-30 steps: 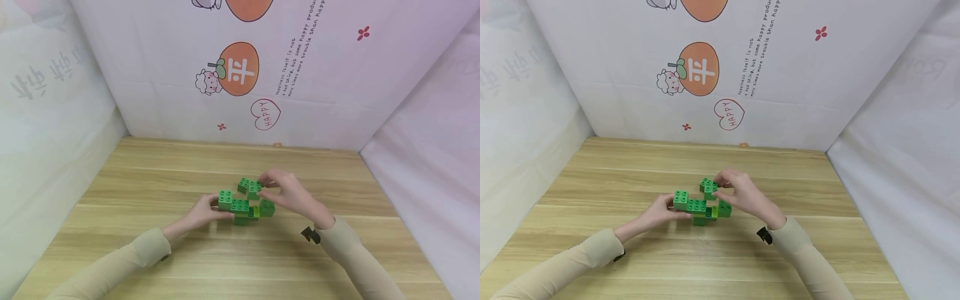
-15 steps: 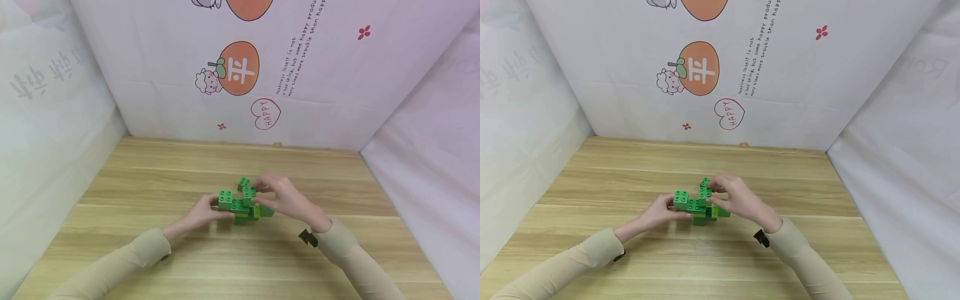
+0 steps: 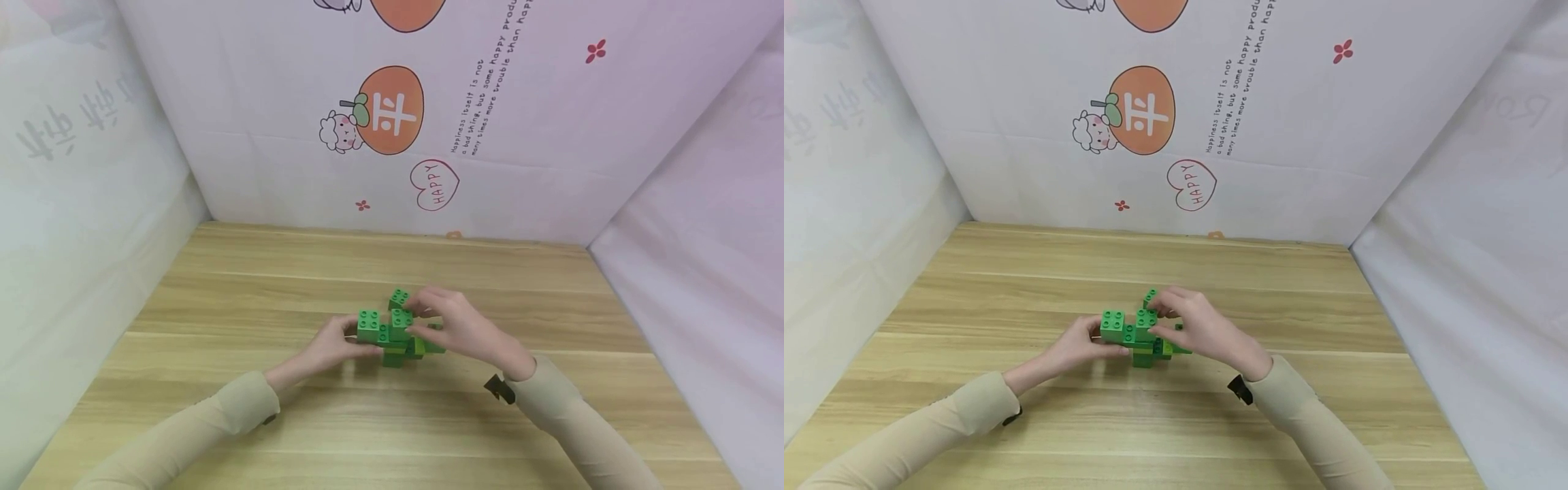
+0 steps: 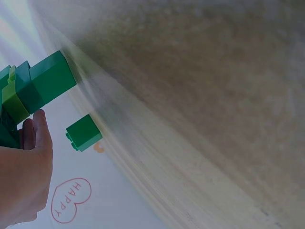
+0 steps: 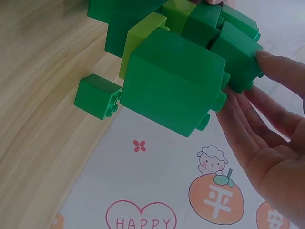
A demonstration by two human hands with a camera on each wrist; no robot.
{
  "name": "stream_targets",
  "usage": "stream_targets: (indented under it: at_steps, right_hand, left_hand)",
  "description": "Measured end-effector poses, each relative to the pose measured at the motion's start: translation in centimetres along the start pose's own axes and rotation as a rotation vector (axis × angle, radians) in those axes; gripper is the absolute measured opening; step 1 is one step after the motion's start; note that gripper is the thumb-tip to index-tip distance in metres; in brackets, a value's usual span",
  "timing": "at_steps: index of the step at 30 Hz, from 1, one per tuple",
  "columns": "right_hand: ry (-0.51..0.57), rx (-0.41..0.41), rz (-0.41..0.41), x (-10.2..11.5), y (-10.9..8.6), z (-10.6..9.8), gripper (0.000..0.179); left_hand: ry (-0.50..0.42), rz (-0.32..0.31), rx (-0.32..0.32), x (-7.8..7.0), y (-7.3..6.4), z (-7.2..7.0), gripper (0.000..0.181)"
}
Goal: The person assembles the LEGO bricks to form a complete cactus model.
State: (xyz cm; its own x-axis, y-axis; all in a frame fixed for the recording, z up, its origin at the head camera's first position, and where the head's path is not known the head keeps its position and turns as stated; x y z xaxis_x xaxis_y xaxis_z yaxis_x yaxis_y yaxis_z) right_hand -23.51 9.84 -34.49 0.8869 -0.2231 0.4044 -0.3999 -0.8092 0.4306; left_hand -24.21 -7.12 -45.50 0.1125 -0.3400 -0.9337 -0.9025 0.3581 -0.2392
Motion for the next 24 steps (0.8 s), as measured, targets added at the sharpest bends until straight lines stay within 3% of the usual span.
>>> stream_targets:
  at_steps: [12,24]
  right_hand:
    - [-0.082,0.031,0.003,0.46,0.12,0.09,0.031]
    - [-0.068,0.007,0.022,0.32,-0.04,0.41,0.028]
  left_hand:
    - [0.012,0.002,0.001,-0.06,0.04,-0.04,0.048]
    - [0.001,0.004,0.010,-0.04,0.00,0.03,0.048]
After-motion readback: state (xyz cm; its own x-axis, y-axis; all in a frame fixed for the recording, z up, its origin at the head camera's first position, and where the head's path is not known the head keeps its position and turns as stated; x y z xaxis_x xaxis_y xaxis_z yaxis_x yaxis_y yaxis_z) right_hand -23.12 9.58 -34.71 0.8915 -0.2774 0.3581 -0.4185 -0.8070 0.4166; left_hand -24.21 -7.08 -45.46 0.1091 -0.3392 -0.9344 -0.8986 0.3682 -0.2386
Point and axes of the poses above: each hand's wrist, its own y-axis towards the middle knuckle, its own z-axis out of the palm, x = y × z, the point moved 7 cm from there along y, towards the middle knuckle, and after that the axes turned 14 degrees about -z, right-handed, at the moved point
